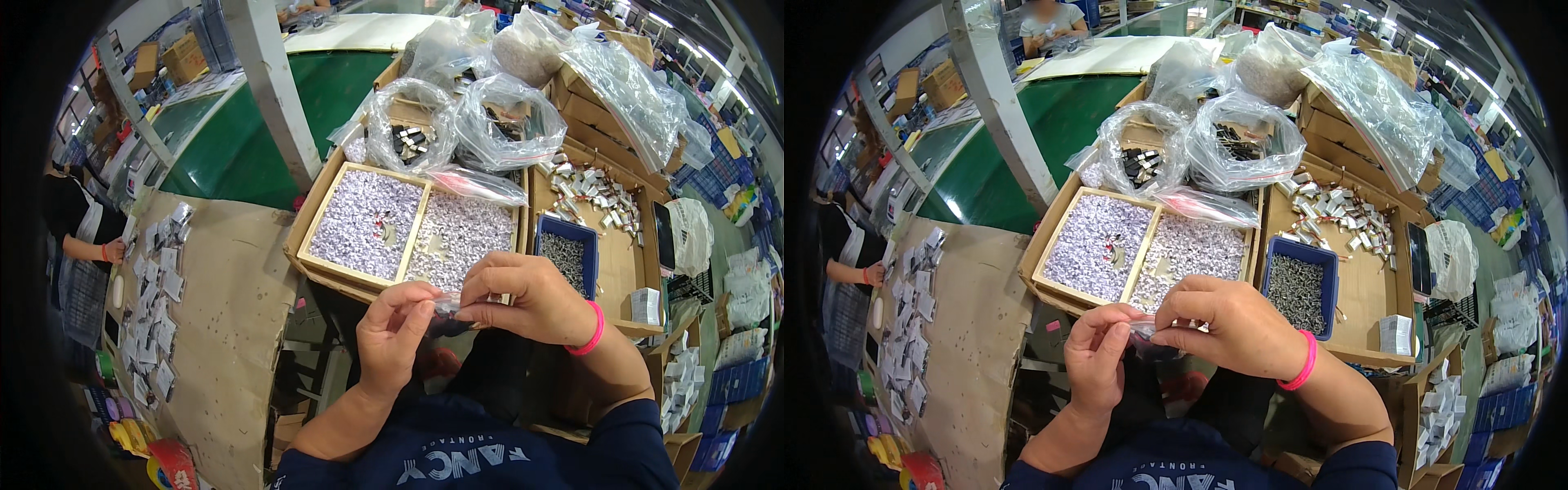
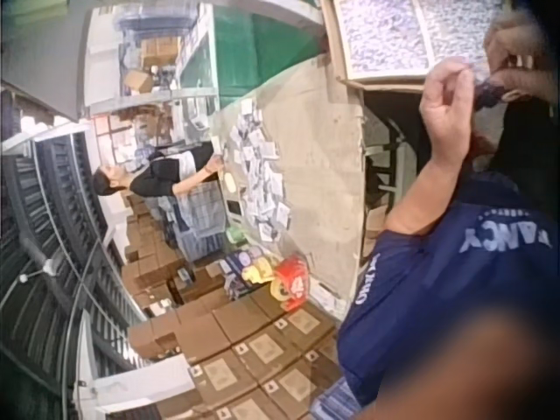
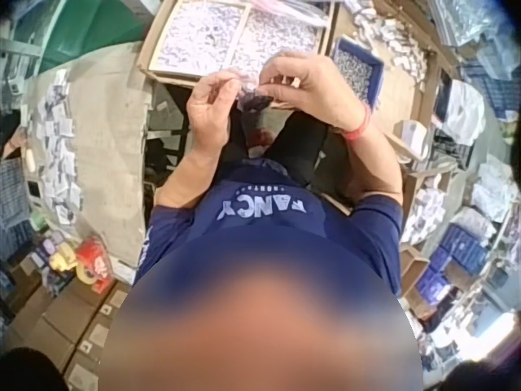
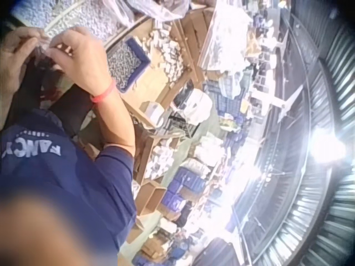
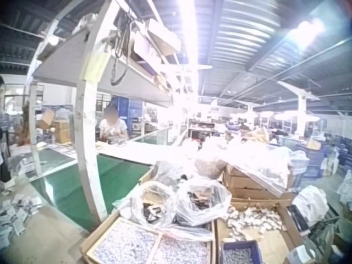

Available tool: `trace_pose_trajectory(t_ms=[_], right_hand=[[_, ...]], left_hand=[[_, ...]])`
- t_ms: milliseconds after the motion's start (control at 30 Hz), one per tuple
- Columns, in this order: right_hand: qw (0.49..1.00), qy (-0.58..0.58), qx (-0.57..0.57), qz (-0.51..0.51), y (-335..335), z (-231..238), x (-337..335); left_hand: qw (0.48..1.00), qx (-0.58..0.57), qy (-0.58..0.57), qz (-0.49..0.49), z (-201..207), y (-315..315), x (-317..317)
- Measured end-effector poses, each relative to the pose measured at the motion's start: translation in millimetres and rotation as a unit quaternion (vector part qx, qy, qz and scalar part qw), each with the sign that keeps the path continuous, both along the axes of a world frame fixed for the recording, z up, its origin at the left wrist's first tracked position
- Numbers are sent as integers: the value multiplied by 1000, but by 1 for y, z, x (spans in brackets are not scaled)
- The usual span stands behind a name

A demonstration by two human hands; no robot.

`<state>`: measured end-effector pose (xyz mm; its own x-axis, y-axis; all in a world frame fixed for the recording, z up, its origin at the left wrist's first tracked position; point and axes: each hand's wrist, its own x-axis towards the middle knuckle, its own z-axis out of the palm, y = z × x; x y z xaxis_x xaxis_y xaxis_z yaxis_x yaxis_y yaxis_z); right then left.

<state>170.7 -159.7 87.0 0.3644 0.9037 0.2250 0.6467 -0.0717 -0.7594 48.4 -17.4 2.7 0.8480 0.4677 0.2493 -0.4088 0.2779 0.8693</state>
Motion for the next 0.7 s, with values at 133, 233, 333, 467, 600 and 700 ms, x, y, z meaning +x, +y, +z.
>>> trace_pose_trajectory(t_ms=[133, 233, 333, 467, 600, 700], right_hand=[[1000, -5, 0, -6, 0, 0, 0], [1000, 16, -16, -21, 1, 2, -1], [997, 46, -36, -45, 3, 3, -4], [999, -24, -16, -20, 12, -2, -4], [996, -81, -31, 16, 18, -6, 2], [996, -79, -37, 35, 24, -9, 3]], left_hand=[[999, -33, 33, 7, 0, -2, 4], [999, 12, 37, 31, -2, -3, 8], [992, 102, 40, 66, -3, -4, 10], [963, 251, 40, 93, -1, -2, 10], [949, 296, 30, 102, 1, 1, 10], [962, 255, 44, 84, 0, 2, 8]])
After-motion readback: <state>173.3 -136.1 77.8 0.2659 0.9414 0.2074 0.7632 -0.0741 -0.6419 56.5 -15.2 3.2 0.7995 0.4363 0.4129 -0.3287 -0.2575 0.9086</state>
